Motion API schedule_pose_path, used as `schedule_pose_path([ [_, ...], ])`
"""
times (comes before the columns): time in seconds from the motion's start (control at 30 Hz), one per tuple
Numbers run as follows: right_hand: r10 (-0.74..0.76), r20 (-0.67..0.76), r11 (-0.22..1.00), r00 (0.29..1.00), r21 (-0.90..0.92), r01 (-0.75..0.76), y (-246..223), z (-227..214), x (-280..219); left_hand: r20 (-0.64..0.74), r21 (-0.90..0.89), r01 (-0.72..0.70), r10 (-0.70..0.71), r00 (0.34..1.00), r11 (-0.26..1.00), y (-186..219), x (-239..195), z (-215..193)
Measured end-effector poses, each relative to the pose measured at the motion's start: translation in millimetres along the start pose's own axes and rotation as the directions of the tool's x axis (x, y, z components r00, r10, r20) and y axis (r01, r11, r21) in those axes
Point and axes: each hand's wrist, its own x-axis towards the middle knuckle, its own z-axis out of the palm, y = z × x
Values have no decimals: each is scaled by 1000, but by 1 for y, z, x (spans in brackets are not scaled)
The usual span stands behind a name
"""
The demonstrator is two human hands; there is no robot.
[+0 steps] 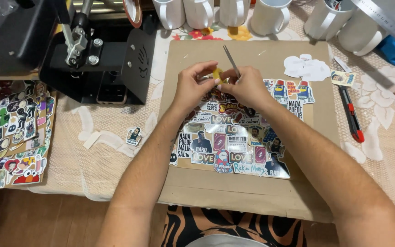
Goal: Arranging and adhering various stickers onto a cardboard surface to create a collage.
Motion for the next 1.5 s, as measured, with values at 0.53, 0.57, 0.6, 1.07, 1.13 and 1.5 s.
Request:
schedule_pose_path([
  [0.53,-308,38,948,951,97,303,-12,-72,-122,323,61,-123,97,942,991,84,-66,38],
  [0.57,-327,12,942,945,89,325,-7,-69,-126,308,93,-126,92,947,988,81,-69,40],
  [0.6,-352,-19,932,936,81,352,-3,-67,-127,295,129,-136,93,951,982,78,-70,41],
  [1.07,-374,-127,922,919,-159,353,5,-51,-144,183,97,-108,89,979,989,83,-87,67],
  [1.13,-370,-134,923,919,-164,348,7,-50,-145,174,64,-86,74,982,994,82,-88,69],
  [1.5,-365,-135,925,921,-160,343,4,-46,-148,232,54,-105,90,968,993,77,-87,66],
])
